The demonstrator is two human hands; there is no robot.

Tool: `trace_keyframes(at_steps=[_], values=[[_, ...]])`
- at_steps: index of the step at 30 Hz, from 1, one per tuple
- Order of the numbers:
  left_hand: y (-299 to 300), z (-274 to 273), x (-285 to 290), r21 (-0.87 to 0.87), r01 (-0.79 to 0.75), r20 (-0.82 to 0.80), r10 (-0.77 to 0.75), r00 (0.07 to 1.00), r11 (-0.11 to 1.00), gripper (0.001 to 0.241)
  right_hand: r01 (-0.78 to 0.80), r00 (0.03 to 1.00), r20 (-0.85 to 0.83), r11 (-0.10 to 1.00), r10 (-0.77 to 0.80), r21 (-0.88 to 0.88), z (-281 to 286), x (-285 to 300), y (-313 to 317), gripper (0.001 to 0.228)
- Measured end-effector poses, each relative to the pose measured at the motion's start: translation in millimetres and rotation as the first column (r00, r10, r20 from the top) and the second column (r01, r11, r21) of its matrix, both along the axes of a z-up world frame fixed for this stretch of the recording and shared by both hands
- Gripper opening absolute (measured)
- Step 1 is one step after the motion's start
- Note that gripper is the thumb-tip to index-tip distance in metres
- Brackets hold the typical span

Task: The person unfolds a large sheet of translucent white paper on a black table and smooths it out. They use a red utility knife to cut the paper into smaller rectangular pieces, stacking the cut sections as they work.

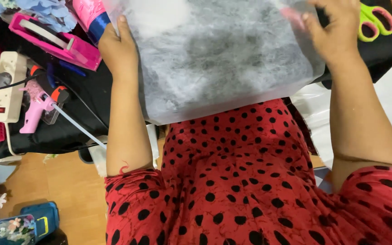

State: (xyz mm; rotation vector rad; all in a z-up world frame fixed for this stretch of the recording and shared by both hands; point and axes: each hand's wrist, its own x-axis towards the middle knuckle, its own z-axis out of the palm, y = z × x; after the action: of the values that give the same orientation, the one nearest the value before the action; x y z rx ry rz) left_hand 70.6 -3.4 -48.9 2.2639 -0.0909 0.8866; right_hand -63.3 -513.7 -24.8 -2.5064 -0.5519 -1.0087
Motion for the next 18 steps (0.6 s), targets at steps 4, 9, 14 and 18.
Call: trace_keyframes(at_steps=[4,9,14,18], values=[[-3.8,14.7,-13.9,0.043,-0.007,0.045,0.006,0.999,0.999,0.048,-0.001,1.000,0.029,0.997,0.004,-0.080,-16.8,-19.5,-10.1,0.019],[-8.6,27.1,-43.2,-0.107,0.115,0.076,-0.108,0.991,0.988,0.042,0.171,0.985,0.033,0.976,-0.168,-0.137,-29.5,-34.9,-45.2,0.009],[-21.9,50.8,-108.2,0.371,0.125,0.191,-0.208,0.959,0.920,0.030,0.214,0.975,-0.033,0.967,-0.220,-0.140,-40.7,-43.7,-61.1,0.014],[-2.9,34.6,-139.7,0.386,0.359,-0.123,-0.338,0.933,0.850,0.025,0.194,0.922,-0.325,0.978,-0.209,-0.077,-35.4,-54.1,-61.4,0.038]])
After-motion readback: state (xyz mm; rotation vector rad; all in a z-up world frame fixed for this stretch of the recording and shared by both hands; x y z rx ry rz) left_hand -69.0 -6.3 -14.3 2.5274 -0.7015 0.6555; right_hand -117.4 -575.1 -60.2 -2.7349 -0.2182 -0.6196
